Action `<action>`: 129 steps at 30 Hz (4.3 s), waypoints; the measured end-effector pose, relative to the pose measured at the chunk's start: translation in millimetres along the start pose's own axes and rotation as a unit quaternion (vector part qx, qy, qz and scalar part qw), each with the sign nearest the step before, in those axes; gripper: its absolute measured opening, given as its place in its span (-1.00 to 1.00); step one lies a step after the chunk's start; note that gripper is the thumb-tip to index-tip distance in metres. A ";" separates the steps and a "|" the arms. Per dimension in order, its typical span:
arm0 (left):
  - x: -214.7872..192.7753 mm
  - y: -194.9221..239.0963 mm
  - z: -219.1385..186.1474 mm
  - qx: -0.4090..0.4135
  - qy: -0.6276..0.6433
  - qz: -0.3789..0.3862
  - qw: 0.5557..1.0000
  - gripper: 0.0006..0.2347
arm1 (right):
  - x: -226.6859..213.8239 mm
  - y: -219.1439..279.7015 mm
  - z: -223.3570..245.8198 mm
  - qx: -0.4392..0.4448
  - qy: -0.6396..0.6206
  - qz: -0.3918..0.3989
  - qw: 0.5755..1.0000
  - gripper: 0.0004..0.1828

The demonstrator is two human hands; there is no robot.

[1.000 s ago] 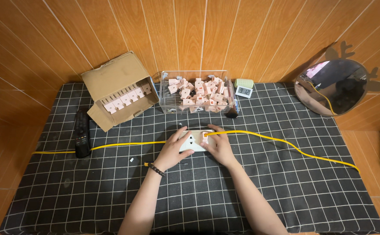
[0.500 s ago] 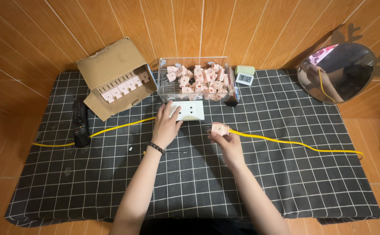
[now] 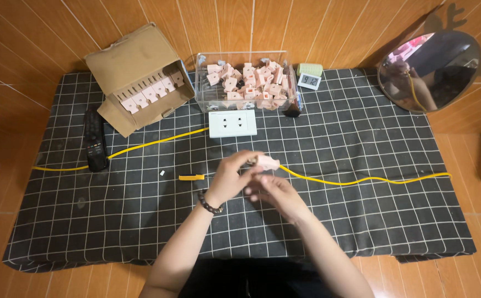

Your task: The person assembles small pink electrical components on a table. They use a screwdriver to tighten screws on the components and connect a yellow wire to them. The person handles the components one at a time, placing them into a cardboard box after assembly.

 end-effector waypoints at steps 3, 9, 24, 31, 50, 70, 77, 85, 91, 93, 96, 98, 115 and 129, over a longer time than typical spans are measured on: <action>-14.9 0.4 -11.3 -0.090 0.136 -0.062 0.985 -0.76 | 6.4 29.1 50.8 -0.052 0.196 0.088 0.975 -0.65; -22.7 6.2 4.0 -0.143 0.179 -0.035 0.973 -0.79 | -35.6 8.4 97.7 -0.144 0.281 -0.104 0.943 -0.74; -37.1 9.7 -10.1 -0.138 -0.093 -0.004 0.986 -0.67 | -28.1 -84.1 -14.9 -0.004 0.022 0.119 0.993 -0.41; -102.8 68.3 25.0 -0.097 -0.396 0.080 0.910 -0.71 | -58.8 -109.0 -54.6 -0.009 -0.225 0.079 0.971 -0.38; -40.4 -26.5 -44.2 -0.054 -0.060 0.006 0.997 -0.81 | -79.8 -99.3 -39.2 -0.096 -0.341 0.061 0.933 -0.41; -14.4 -7.7 -20.1 0.168 -0.255 -0.042 0.951 -0.88 | -81.4 -102.5 -32.1 -0.109 -0.346 0.016 0.932 -0.46; -10.0 -4.8 -12.4 0.162 -0.272 -0.042 0.948 -0.89 | -79.3 -102.8 -32.1 -0.112 -0.334 0.013 0.936 -0.48; -10.1 -10.0 -20.5 0.173 -0.269 -0.043 0.946 -0.88 | -80.8 -106.9 -37.7 -0.122 -0.323 0.021 0.938 -0.51; -9.9 -12.7 -28.4 0.192 -0.272 0.010 0.943 -0.85 | -84.4 -108.1 -43.5 -0.116 -0.304 0.020 0.946 -0.52; -6.9 -10.4 -14.6 0.172 -0.241 0.006 0.955 -0.86 | -84.9 -105.1 -41.2 -0.117 -0.261 -0.007 0.958 -0.53; -9.9 -5.3 5.1 0.103 -0.154 -0.041 0.982 -0.86 | -82.1 -101.7 -43.9 -0.105 -0.186 -0.035 0.976 -0.54; -13.4 -0.6 21.6 0.081 -0.149 -0.056 0.984 -0.86 | -81.2 -98.8 -41.6 -0.111 -0.156 -0.047 0.980 -0.55; -24.9 -6.0 35.4 -0.146 0.033 -0.122 0.981 -0.77 | -77.1 -95.2 -33.6 -0.115 -0.064 -0.082 0.988 -0.65; -29.8 -14.9 25.1 -0.131 0.052 -0.043 0.989 -0.75 | -79.6 -97.3 -41.2 -0.113 -0.055 -0.095 0.987 -0.68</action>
Point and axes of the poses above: each hand's wrist, its own y-axis away from the middle knuckle, its own x-axis out of the palm, z = x × y, the point moved 3 cm from there along -y, towards the middle knuckle, and after that the axes turned 12 degrees about y, right-handed, at the moved point
